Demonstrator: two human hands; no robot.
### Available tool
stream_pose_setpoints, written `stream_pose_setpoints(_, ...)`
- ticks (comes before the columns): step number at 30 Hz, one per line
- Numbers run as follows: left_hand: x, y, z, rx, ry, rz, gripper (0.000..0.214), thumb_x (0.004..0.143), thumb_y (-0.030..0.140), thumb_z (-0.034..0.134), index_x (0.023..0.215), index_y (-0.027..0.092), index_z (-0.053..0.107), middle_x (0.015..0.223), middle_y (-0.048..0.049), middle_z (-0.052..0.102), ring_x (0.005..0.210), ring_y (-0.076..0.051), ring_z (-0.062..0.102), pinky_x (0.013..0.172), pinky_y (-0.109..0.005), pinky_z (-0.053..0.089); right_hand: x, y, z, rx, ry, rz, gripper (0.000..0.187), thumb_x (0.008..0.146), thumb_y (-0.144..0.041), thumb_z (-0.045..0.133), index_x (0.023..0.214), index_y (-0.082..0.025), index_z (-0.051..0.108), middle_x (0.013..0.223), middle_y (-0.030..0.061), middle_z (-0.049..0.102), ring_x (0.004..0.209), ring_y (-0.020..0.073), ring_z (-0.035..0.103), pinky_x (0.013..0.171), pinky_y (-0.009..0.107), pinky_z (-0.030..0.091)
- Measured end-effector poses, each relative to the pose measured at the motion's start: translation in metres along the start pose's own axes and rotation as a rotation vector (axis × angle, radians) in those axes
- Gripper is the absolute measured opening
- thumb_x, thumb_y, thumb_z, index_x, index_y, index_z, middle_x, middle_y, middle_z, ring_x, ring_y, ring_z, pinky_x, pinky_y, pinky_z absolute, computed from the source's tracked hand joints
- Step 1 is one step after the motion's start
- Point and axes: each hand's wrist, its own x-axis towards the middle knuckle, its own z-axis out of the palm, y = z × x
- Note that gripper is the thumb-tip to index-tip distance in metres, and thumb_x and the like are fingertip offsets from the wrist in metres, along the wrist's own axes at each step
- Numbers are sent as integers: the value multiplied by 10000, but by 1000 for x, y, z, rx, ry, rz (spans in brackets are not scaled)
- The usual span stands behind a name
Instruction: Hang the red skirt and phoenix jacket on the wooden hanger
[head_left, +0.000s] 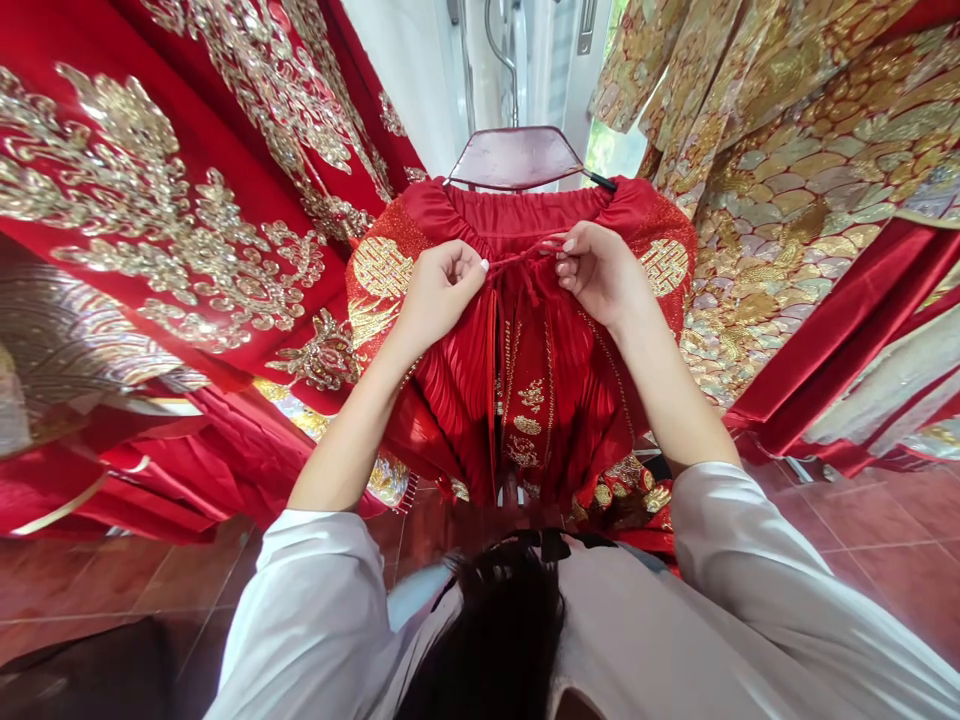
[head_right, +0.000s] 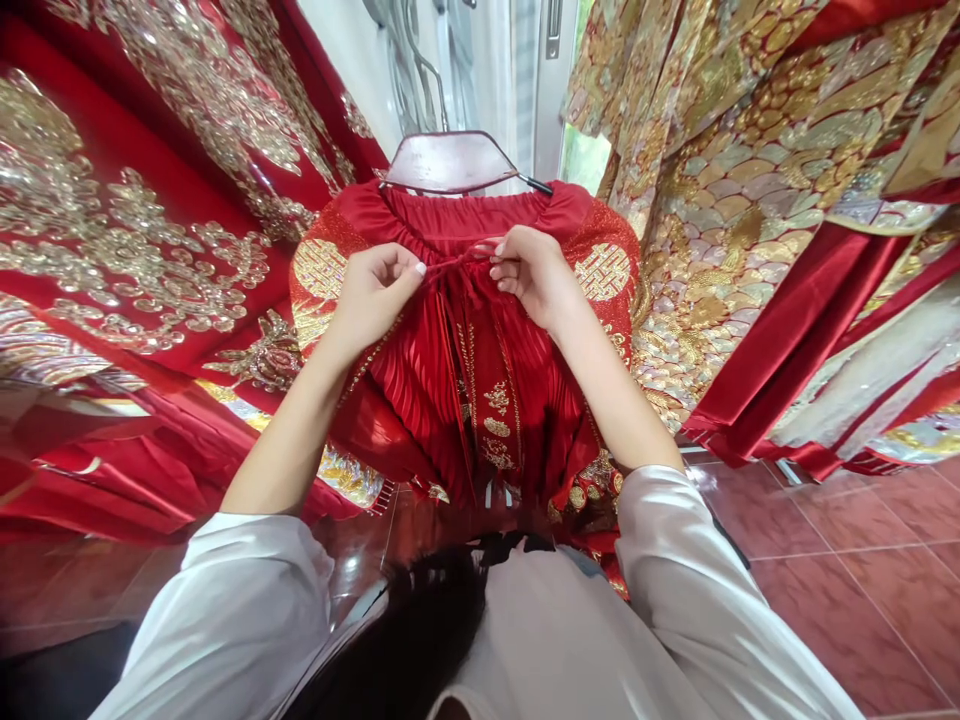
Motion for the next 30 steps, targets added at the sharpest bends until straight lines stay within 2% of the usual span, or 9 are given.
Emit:
stream_pose_setpoints(5, -1, -2, -4, -21, -29, -10, 163, 813, 253, 529, 677, 175, 485, 557, 19, 398, 530, -98, 357, 525, -220, 296, -8, 2, -8, -46, -161, -69, 261, 720, -265, 619, 627, -161, 398, 614, -24, 550, 391, 11, 363, 354, 149, 284)
stream_pose_setpoints(8, -2, -3, -6, -37, -41, -27, 155, 811, 242, 538, 676, 174, 502, 551, 18, 407, 526, -98, 362, 521, -219, 304, -9, 0, -17, -103, -317, 16, 226, 729, -214, 588, 605, -154, 409, 534, -38, 492, 332, -16, 238, 326, 140, 188)
stream_pose_setpoints(11, -3, -2, -6, -29, -44, -32, 151, 802, 229, 551, 669, 170, 509, 562, 16, 428, 526, -94, 372, 523, -221, 316, -9, -8, -25, -252, -396, 41, 187, 691, -165, 636, 624, -149, 461, 472, -59, 425, 342, -6, 267, 344, 144, 205)
stream_pose_setpoints(17, 1, 3, -5, -57, -24, -22, 40, 791, 223, 562, 780, 186, 555, 570, 19, 454, 518, -101, 407, 519, -227, 334, -16, -26, -30, -403, -249, -264, 301, 615, -142, 737, 880, -178, 599, 628, -12, 576, 601, 104, 555, 520, 202, 429)
stream_pose_setpoints(20, 3, 3, -6, 0, 36, -6, 67, 811, 241, 544, 771, 189, 556, 554, 21, 445, 537, -111, 432, 546, -237, 356, -17, -21, -32, -443, -224, -277, 241, 652, -196, 731, 852, -169, 599, 573, -22, 530, 556, 95, 532, 512, 204, 416)
stream_pose_setpoints(23, 3, 3, -9, 136, 51, 26, 200, 816, 249, 529, 631, 180, 501, 519, 18, 419, 553, -119, 435, 582, -253, 371, -15, -14, -40, -555, -116, -312, 182, 679, -219, 719, 776, -160, 576, 491, -43, 441, 482, 74, 451, 468, 194, 362)
stream_pose_setpoints(25, 4, 4, -14, 224, 63, 70, 217, 813, 259, 527, 613, 182, 493, 532, 9, 445, 588, -136, 463, 617, -270, 393, -13, -13, -49, -648, -45, -386, 149, 713, -241, 691, 749, -160, 571, 515, -23, 473, 503, 85, 462, 489, 208, 379)
stream_pose_setpoints(28, 20, 5, -33, 357, 141, 204, 125, 801, 320, 571, 752, 205, 564, 697, -28, 561, 790, -197, 536, 768, -325, 430, -12, -16, -67, -810, 170, -607, 139, 782, -305, 621, 836, -178, 612, 757, 53, 618, 725, 163, 581, 642, 283, 471)
stream_pose_setpoints(30, 39, 1, -50, 441, 133, 288, 208, 766, 393, 641, 847, 213, 576, 826, -48, 590, 947, -229, 515, 903, -357, 398, -12, -18, -79, -935, 309, -731, 238, 794, -362, 612, 971, -203, 622, 975, 84, 636, 979, 235, 574, 793, 354, 482)
